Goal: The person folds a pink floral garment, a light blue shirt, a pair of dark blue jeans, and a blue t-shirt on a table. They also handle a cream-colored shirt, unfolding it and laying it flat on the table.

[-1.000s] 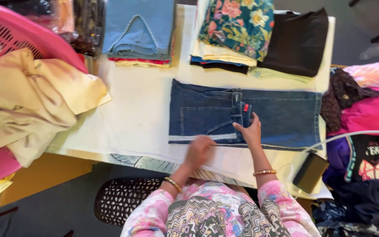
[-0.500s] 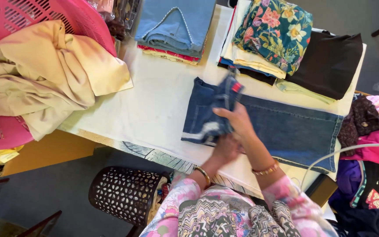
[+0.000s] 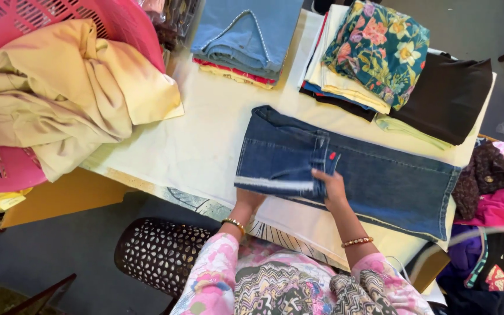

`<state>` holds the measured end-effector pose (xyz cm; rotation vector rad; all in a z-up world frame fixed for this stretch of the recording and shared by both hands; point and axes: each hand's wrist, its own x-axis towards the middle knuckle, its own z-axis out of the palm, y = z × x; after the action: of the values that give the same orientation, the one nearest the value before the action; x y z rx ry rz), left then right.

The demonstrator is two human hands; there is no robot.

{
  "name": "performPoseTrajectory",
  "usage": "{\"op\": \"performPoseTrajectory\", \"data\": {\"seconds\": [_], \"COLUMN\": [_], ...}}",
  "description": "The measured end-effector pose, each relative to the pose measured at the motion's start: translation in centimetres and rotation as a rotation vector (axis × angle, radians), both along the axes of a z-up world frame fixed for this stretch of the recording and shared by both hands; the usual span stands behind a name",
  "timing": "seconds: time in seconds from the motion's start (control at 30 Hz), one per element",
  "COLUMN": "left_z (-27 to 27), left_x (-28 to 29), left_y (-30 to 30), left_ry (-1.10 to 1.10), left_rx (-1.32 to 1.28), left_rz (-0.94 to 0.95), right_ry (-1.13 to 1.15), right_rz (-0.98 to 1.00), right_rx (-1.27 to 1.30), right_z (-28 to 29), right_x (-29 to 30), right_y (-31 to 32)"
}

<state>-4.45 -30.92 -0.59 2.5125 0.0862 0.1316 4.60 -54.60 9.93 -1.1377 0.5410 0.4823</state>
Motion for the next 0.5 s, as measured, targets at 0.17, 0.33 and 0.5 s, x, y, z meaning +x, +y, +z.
{"op": "performPoseTrajectory", "data": {"seconds": [0.17, 0.33, 0.5], "left_z": [3.5, 5.9, 7.0], "left_x": [0.1, -0.8, -4.4], "left_y": [0.2, -0.2, -0.2], "left_ry": [-0.013, 0.223, -0.226], "left_rx": [0.001, 0.097, 0.208], "left_rz": [-0.028, -0.095, -0.152], "right_ry": [0.015, -0.243, -0.131], "right_rz": [0.059, 0.002, 0.013], "right_rx": [-0.259, -0.285, -0.450], "right_z": [-3.8, -4.5, -5.9], "right_x": [-1.2, -0.8, -0.9], "right_y": [-1.2, -1.9, -3.5]}}
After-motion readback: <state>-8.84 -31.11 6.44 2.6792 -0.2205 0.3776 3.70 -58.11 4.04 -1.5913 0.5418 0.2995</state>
